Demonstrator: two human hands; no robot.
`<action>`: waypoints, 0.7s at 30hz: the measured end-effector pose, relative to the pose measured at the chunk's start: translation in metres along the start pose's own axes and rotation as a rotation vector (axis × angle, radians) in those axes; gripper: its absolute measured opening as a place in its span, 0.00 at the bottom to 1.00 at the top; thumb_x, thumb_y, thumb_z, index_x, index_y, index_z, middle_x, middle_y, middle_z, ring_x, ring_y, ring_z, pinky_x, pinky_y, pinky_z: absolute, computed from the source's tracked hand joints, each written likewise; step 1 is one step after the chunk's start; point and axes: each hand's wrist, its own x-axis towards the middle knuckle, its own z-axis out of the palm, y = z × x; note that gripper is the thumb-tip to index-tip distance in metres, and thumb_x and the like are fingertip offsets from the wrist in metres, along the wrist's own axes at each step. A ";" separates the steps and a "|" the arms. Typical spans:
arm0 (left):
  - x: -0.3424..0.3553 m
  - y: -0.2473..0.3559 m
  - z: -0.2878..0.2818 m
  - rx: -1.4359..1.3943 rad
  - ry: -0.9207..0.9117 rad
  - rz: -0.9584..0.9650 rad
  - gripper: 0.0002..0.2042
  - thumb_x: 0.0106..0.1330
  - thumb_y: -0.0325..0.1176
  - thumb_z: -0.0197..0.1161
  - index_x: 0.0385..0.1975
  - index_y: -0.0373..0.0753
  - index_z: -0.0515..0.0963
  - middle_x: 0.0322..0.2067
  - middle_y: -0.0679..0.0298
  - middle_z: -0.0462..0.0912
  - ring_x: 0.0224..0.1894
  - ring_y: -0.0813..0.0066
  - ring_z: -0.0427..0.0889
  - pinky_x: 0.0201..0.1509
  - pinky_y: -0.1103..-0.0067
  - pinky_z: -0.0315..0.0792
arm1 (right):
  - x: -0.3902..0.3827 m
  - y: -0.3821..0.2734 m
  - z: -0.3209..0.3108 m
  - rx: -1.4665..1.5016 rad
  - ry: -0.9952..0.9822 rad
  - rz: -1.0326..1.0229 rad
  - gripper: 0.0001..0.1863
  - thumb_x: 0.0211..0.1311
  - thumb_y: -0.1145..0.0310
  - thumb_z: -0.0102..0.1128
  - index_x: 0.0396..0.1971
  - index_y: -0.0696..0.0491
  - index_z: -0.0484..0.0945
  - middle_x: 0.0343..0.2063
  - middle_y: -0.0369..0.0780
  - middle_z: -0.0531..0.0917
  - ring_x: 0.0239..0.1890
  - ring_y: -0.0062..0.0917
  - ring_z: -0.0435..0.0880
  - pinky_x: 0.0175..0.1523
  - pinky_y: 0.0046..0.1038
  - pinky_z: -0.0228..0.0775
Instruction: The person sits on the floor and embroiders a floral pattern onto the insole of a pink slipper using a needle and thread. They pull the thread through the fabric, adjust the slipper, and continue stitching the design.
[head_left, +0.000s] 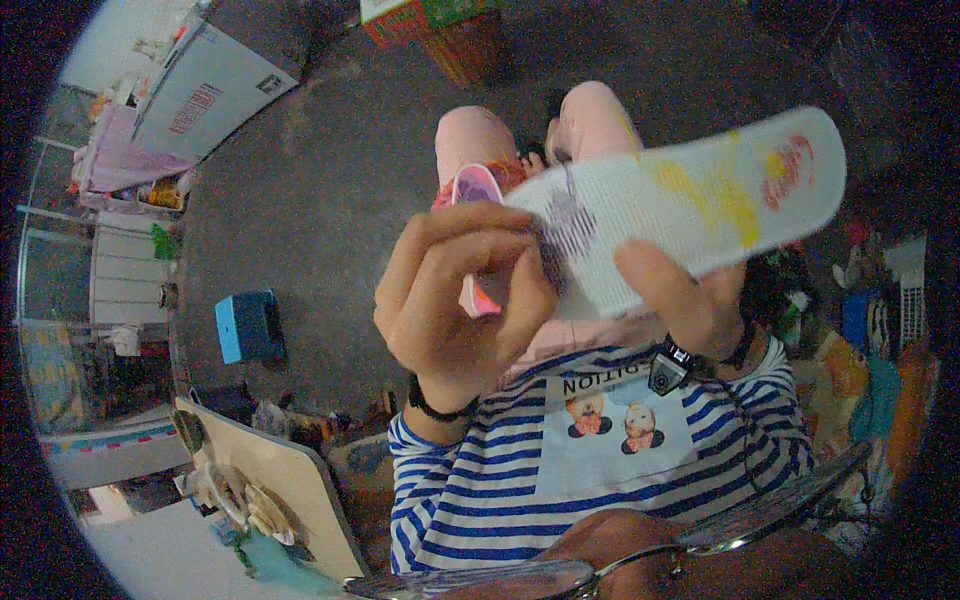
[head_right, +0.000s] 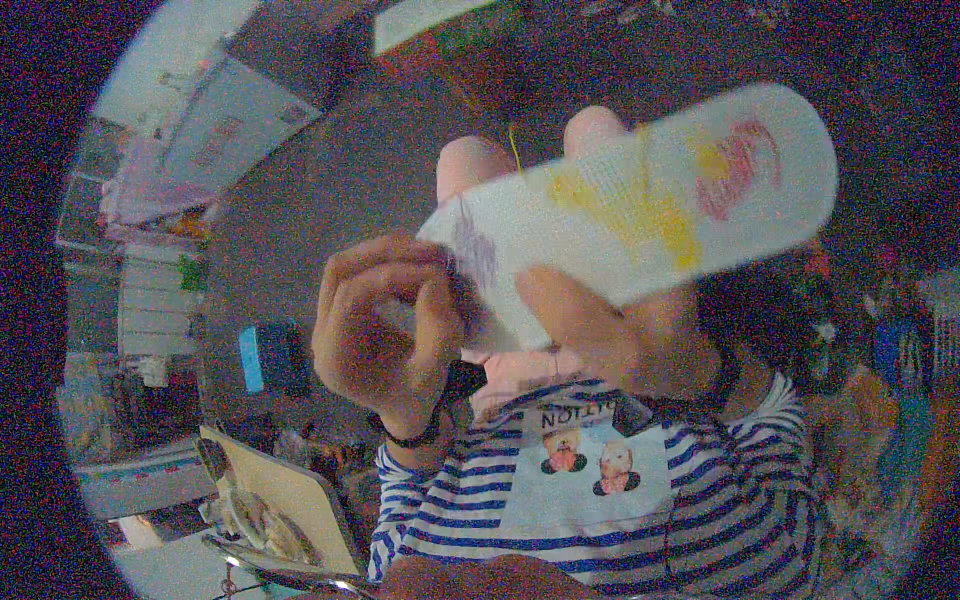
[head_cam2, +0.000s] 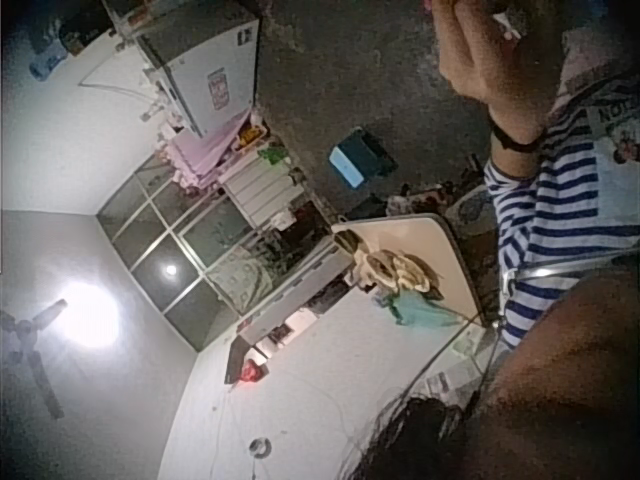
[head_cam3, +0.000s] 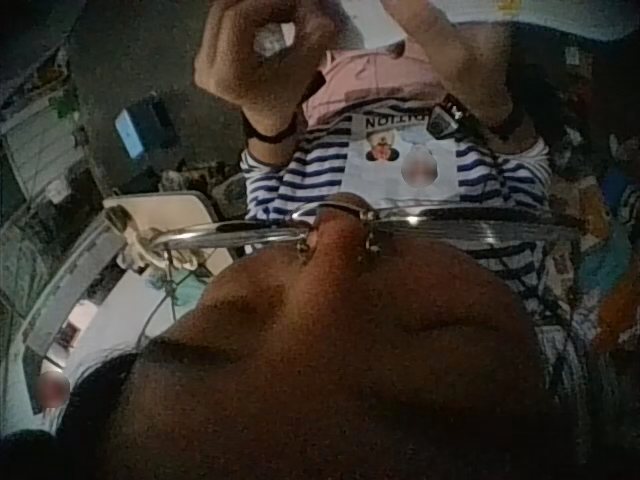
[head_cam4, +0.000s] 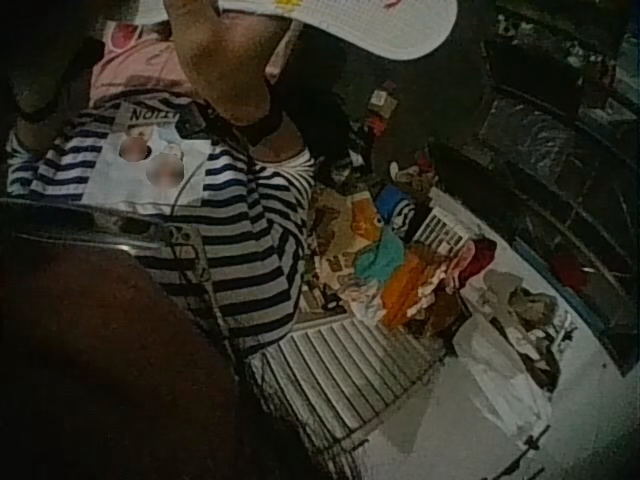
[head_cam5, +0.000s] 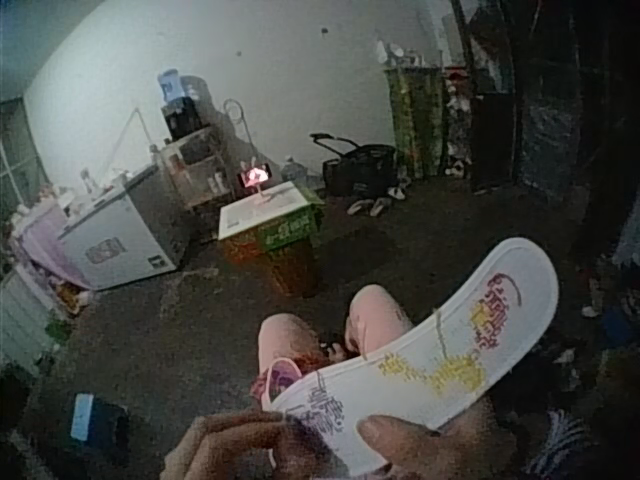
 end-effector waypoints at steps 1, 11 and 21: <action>0.005 0.006 -0.014 -0.033 -0.019 0.009 0.08 0.45 0.22 0.69 0.26 0.36 0.80 0.36 0.55 0.82 0.34 0.68 0.80 0.35 0.77 0.73 | -0.002 -0.007 0.005 -0.011 -0.022 -0.011 0.22 0.58 0.75 0.57 0.52 0.59 0.63 0.40 0.44 0.74 0.41 0.29 0.77 0.45 0.32 0.73; 0.017 0.083 -0.113 -0.763 0.355 0.129 0.09 0.47 0.35 0.76 0.26 0.45 0.83 0.35 0.69 0.80 0.35 0.72 0.71 0.39 0.75 0.63 | -0.036 -0.081 0.085 0.339 -0.511 -0.416 0.16 0.63 0.67 0.57 0.45 0.63 0.73 0.29 0.48 0.80 0.30 0.39 0.83 0.36 0.40 0.78; 0.018 0.070 -0.122 -0.864 0.301 0.040 0.08 0.48 0.36 0.76 0.25 0.45 0.83 0.36 0.71 0.81 0.34 0.73 0.72 0.41 0.73 0.64 | -0.034 -0.067 0.099 0.453 -0.456 -0.403 0.17 0.62 0.61 0.57 0.35 0.63 0.80 0.28 0.49 0.84 0.28 0.41 0.86 0.33 0.45 0.80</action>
